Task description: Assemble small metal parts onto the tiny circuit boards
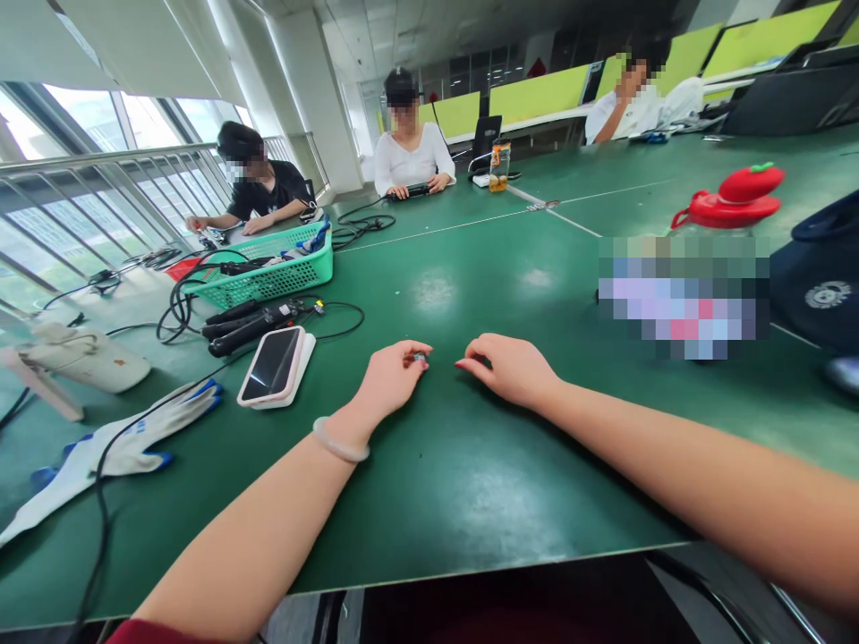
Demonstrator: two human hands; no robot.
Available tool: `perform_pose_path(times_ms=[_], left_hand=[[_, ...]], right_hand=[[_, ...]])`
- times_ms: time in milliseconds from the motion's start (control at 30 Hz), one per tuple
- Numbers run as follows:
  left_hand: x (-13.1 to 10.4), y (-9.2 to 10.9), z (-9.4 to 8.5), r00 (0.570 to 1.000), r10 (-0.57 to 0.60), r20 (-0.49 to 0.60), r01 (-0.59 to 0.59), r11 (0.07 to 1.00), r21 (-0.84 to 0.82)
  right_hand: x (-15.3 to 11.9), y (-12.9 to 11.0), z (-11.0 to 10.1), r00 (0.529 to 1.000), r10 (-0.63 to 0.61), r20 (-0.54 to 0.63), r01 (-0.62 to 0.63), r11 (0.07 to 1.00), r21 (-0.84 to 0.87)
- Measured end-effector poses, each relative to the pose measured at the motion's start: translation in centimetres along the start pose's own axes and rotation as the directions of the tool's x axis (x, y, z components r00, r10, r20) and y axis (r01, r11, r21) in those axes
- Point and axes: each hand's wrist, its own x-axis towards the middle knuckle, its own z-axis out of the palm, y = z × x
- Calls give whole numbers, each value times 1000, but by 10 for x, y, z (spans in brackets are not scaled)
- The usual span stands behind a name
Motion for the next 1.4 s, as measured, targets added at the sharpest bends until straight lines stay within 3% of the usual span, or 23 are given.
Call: perform_pose_path(times_ms=[100,200,367,833,1100,1267,1367,1400], left_hand=[[1,-2,-25,993,58,-101,-6,891,454],[6,-12,-48,987,30,-159,91,709,700],[15,-33,-70,972,-9,-236,184,654,734],[19,-36,-72,951,-65,-302,263,684,681],[31,-50,-67,926,-106,-363,280,837,469],[37,-56,-53,950,-99,-296,187,940,286],[34,-45,-33,983,-42,-178,75,981,177],[30,-39,-26,996,-6,-92,11,998,56]], right_hand=[[1,5,-2,999,41,19,-42,998,41],[1,8,-2,998,49,29,-51,996,68],[1,10,1,997,56,58,-60,995,74],[2,13,2,996,41,79,-49,994,102],[2,11,0,995,39,96,-54,987,154],[2,10,1,994,-24,102,1,977,213],[2,9,3,992,-47,116,19,973,232],[2,8,3,991,-50,123,21,973,232]])
